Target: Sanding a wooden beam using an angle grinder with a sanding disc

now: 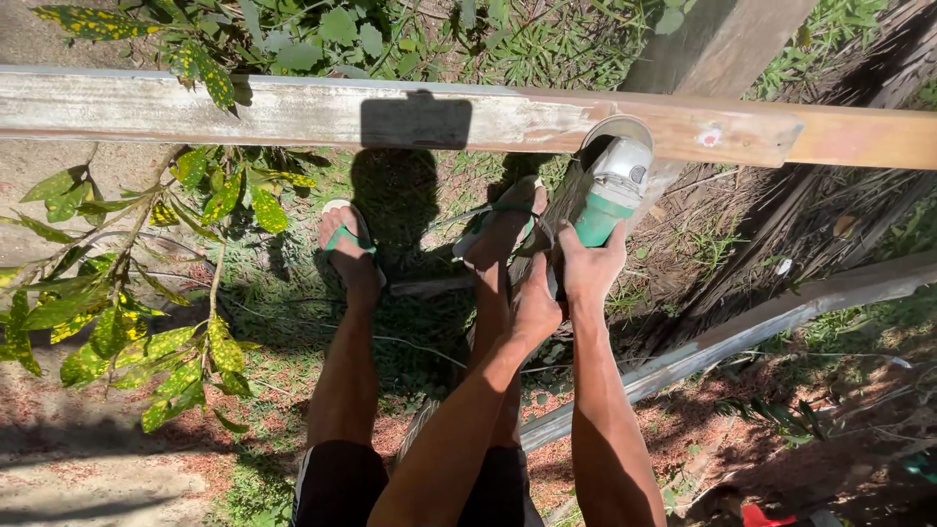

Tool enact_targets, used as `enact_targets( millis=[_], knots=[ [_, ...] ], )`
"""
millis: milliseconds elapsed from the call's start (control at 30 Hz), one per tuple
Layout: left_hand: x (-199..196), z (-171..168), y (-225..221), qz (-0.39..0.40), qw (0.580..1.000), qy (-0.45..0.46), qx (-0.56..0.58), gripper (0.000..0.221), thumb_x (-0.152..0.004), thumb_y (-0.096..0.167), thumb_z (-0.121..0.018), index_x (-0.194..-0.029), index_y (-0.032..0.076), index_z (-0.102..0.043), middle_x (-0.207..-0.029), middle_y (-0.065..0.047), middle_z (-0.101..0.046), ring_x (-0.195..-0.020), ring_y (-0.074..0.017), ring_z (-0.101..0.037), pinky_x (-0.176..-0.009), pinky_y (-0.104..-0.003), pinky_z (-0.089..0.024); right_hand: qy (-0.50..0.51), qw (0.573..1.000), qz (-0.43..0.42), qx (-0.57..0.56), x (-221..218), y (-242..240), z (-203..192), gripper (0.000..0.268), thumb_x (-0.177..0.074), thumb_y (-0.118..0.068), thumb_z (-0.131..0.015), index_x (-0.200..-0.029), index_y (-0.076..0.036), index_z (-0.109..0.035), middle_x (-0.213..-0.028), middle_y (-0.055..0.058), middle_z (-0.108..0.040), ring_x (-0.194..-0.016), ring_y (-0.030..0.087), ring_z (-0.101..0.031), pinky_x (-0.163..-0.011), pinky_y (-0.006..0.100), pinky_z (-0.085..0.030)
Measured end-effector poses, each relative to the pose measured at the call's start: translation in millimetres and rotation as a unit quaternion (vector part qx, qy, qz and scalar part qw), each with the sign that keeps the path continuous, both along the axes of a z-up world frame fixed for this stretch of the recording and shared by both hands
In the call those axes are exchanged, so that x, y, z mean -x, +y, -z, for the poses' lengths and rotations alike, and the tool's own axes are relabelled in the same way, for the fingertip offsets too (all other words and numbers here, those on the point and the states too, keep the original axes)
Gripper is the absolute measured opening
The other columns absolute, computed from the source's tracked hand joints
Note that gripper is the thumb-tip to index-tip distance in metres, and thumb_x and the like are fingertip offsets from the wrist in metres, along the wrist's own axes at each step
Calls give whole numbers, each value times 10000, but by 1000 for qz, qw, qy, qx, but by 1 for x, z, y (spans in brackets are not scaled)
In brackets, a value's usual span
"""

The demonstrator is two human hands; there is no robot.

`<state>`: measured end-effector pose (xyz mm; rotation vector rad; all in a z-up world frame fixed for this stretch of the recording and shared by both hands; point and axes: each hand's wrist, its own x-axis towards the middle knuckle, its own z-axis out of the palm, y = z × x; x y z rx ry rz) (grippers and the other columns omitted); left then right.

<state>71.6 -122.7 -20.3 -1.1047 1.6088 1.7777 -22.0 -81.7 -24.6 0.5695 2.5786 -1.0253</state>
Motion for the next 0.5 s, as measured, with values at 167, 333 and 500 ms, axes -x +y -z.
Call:
enact_targets(
  millis=[167, 333, 500],
  knots=[
    [-11, 20, 28, -26, 999, 7, 21, 867, -814, 77, -718, -1560, -21, -288, -1494, -299, -483, -1412, -387, -458, -1208, -476, -364, -16, 999, -37, 12, 8, -7, -3, 467, -687, -204, -903, -1073, -119, -654, -824, 95, -676, -728, 169, -617, -668, 384, -535],
    [0, 14, 8, -54, 998, 2, 13, 939, -728, 108, -790, -1532, -61, -336, -1508, -326, -449, -1331, -480, -507, -1203, -531, -365, 0, 1000, -6, 28, 12, -12, 4, 467, -711, -177, -895, -1100, -99, -649, -837, 82, -671, -725, 159, -611, -663, 355, -541],
    [6, 14, 7, -83, 996, 6, 34, 913, -749, 99, -767, -1542, -30, -332, -1496, -308, -480, -1352, -428, -511, -1183, -490, -387, -30, 998, -48, 28, 16, -30, -1, 444, -704, -162, -852, -1080, -66, -638, -813, 142, -660, -720, 221, -631, -665, 413, -544]
  ],
)
